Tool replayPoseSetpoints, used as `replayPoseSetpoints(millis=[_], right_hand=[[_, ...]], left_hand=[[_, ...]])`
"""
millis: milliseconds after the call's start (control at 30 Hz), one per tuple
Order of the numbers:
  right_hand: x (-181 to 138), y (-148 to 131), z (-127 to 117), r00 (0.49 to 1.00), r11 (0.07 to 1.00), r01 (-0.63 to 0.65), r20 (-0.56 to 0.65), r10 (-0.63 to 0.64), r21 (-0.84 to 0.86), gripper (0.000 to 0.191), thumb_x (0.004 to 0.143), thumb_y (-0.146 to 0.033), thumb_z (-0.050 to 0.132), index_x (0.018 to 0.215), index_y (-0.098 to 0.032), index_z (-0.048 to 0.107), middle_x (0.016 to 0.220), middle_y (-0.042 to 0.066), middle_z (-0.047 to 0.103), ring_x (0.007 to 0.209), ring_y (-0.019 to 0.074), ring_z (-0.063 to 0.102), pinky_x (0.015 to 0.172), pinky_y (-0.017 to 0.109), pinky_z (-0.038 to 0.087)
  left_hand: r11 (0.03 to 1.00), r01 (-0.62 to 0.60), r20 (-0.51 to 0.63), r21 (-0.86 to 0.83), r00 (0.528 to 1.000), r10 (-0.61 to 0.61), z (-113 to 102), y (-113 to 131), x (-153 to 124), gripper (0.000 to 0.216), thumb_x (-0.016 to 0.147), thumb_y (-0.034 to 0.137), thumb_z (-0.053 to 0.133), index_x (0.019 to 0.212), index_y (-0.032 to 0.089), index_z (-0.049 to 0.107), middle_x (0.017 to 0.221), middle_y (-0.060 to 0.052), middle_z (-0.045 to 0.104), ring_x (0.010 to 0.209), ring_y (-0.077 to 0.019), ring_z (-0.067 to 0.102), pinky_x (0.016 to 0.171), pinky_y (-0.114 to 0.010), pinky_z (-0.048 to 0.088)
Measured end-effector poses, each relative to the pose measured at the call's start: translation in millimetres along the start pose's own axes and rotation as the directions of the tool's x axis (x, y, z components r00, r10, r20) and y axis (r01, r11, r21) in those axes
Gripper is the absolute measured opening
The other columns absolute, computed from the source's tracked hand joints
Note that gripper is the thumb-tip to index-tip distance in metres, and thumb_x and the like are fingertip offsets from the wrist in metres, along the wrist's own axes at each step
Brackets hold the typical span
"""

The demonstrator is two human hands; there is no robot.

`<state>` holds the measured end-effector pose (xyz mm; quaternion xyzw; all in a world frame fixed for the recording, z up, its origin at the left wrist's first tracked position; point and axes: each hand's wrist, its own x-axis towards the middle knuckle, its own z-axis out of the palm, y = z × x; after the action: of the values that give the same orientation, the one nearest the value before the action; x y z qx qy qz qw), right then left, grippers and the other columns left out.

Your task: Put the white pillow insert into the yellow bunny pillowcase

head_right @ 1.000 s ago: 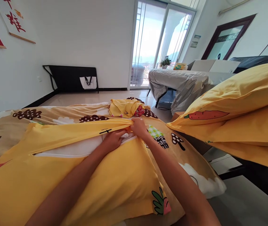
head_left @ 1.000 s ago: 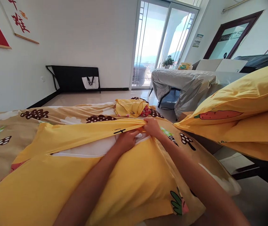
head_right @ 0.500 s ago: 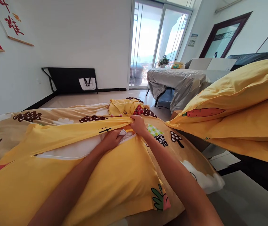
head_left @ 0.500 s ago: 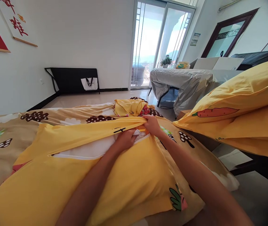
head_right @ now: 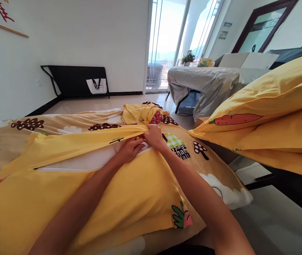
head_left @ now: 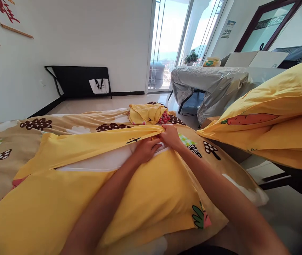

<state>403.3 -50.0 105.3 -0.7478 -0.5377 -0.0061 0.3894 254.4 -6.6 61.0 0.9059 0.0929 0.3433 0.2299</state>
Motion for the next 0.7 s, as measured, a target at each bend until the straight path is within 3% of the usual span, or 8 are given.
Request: replayPoseSetpoints(millis=[167, 267, 367, 533, 700], right_hand=[[-1.5, -1.8, -4.8, 1.000, 1.000, 0.009, 0.000, -0.009, -0.027, 0.012, 0.056, -0.027, 0.049, 0.052, -0.017, 0.052, 0.053, -0.002, 0.047, 0.058, 0.0115, 0.039, 0.055, 0.025, 0.026], [-3.4, -0.2, -8.2, 0.997, 0.998, 0.026, 0.066, -0.029, 0.048, 0.016, 0.057, -0.031, 0.049, 0.052, -0.017, 0.051, 0.052, -0.004, 0.044, 0.059, 0.0116, 0.039, 0.054, 0.025, 0.025], [-6.2, 0.9, -9.1, 0.991, 0.992, 0.050, 0.120, -0.064, 0.119, 0.019, 0.060, -0.034, 0.047, 0.053, -0.017, 0.051, 0.053, -0.003, 0.043, 0.060, 0.0119, 0.040, 0.054, 0.025, 0.026], [-8.0, -0.2, -6.8, 0.993, 0.992, 0.083, 0.081, -0.090, 0.090, 0.017, 0.062, -0.032, 0.045, 0.052, -0.018, 0.047, 0.054, -0.003, 0.045, 0.060, 0.0119, 0.039, 0.055, 0.025, 0.026], [-8.0, 0.2, -7.8, 0.977, 0.982, 0.130, 0.150, -0.151, 0.139, 0.012, 0.063, -0.028, 0.045, 0.057, -0.018, 0.049, 0.058, -0.003, 0.049, 0.062, 0.0122, 0.042, 0.057, 0.024, 0.028]], left_hand=[[0.998, 0.037, -0.081, 0.058, 0.996, -0.032, 1.3, 6.0, -0.4, 0.029, 0.095, 0.027, 0.042, 0.112, 0.020, 0.064, 0.130, -0.006, 0.059, 0.124, -0.0192, 0.050, 0.111, -0.034, 0.034], [0.995, 0.098, -0.101, 0.028, 0.990, -0.095, 1.8, 4.9, 1.9, 0.031, 0.094, 0.027, 0.042, 0.116, 0.020, 0.063, 0.133, -0.005, 0.058, 0.126, -0.0197, 0.048, 0.112, -0.035, 0.033], [0.993, 0.118, -0.106, -0.023, 0.987, -0.120, 3.3, 1.9, 5.1, 0.035, 0.095, 0.028, 0.041, 0.123, 0.021, 0.060, 0.134, -0.004, 0.057, 0.129, -0.0197, 0.046, 0.113, -0.035, 0.032], [0.982, 0.186, -0.105, 0.039, 0.978, -0.182, 6.7, -2.8, 6.6, 0.038, 0.093, 0.028, 0.044, 0.129, 0.022, 0.057, 0.142, -0.001, 0.049, 0.134, -0.0202, 0.041, 0.115, -0.036, 0.029], [0.942, 0.336, -0.062, 0.014, 0.940, -0.335, 10.1, -8.9, 7.9, 0.036, 0.091, 0.033, 0.049, 0.125, 0.025, 0.059, 0.135, 0.000, 0.056, 0.132, -0.0214, 0.044, 0.115, -0.037, 0.029]])
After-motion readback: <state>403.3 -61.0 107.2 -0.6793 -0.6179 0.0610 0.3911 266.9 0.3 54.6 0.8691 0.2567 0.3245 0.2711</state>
